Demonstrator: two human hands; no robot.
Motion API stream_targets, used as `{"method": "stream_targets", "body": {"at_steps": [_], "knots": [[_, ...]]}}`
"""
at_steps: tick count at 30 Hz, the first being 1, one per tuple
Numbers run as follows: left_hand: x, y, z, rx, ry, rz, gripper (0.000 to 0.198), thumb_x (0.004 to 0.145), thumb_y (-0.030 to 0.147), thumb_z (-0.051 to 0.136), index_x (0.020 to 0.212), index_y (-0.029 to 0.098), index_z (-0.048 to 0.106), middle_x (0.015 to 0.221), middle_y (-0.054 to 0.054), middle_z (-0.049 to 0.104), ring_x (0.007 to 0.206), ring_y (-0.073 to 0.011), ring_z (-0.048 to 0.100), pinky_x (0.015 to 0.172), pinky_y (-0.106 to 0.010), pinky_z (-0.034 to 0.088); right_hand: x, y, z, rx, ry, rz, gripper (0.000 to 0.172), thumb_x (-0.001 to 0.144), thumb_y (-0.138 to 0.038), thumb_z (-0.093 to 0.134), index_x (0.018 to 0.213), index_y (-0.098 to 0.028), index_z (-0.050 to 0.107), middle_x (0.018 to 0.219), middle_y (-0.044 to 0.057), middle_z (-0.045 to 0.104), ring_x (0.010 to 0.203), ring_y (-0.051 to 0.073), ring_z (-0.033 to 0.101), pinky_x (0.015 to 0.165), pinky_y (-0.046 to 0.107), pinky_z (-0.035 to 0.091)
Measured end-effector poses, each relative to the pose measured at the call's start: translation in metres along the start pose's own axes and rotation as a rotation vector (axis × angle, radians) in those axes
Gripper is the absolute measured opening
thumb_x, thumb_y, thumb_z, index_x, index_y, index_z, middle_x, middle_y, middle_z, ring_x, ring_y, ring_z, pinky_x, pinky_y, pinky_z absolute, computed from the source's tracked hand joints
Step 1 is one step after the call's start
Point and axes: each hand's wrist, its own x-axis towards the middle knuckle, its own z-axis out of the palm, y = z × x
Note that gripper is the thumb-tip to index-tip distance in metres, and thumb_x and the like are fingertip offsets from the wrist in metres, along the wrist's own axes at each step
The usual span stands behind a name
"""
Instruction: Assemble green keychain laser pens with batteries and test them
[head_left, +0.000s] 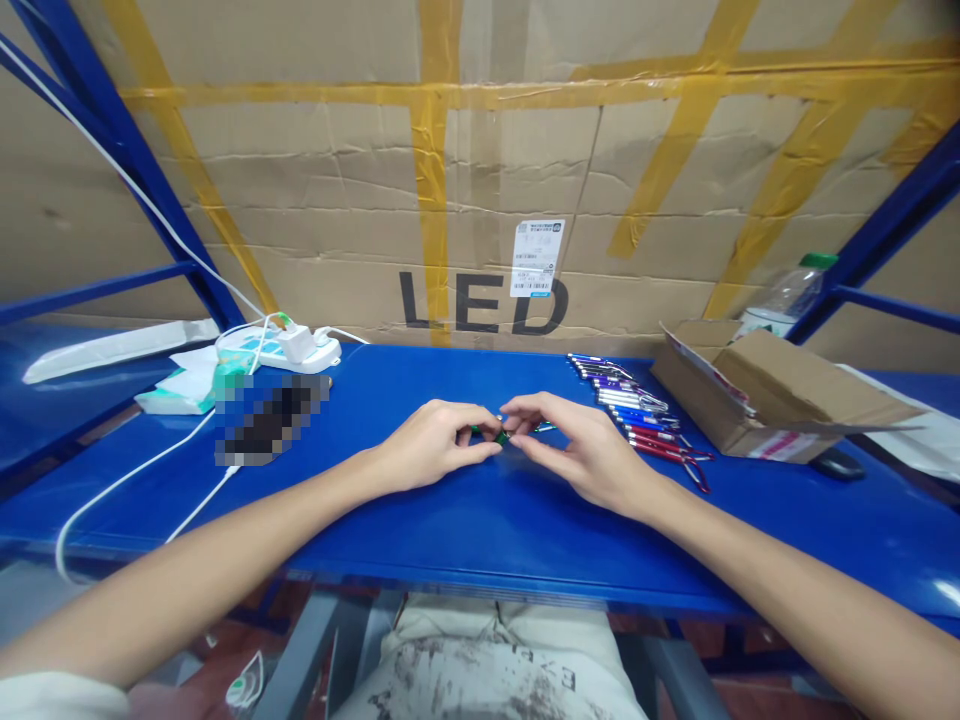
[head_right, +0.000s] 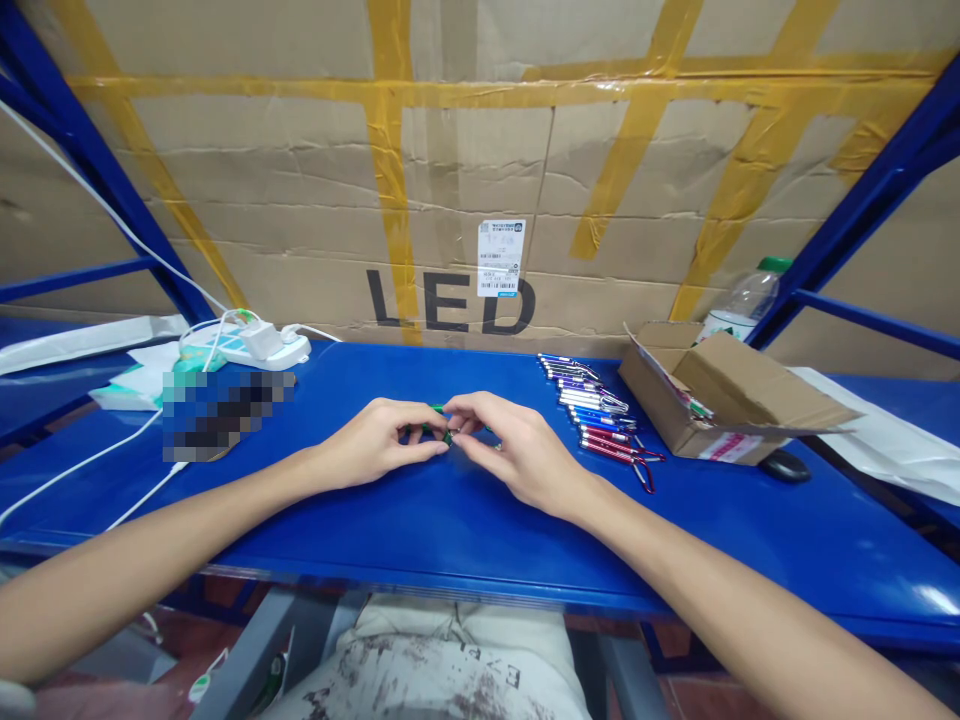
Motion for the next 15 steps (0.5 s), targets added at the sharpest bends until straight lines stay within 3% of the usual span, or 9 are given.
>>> {"method": "stream_targets", "body": {"at_steps": [11, 15], "knots": [[-0.0007, 0.0013, -0.0003, -0.006, -0.004, 0.022, 0.017, 0.099, 0.029, 0.074, 0.11, 0.017, 0.078, 0.094, -0.002, 0.079, 0.071, -0.0127, 0.062, 0.069, -0.024, 0.045, -0.0001, 0.0025, 0.0006, -0.047, 0.002, -0.024, 0.027, 0.107, -0.025, 0.064, 0.134, -0.024, 0.062, 0.118, 0.008, 0.075, 0.099, 0.021, 0.074, 0.091, 0.037, 0.062], [-0.0006, 0.0001, 0.0002, 0.005, 0.02, 0.011, 0.018, 0.099, 0.03, 0.074, 0.112, 0.019, 0.079, 0.098, -0.001, 0.08, 0.07, -0.0125, 0.062, 0.071, -0.024, 0.047, 0.0008, 0.0029, -0.0058, -0.199, 0.046, -0.044, 0.025, 0.11, -0.025, 0.059, 0.134, -0.024, 0.06, 0.115, 0.008, 0.075, 0.098, 0.023, 0.072, 0.086, 0.037, 0.058]]}}
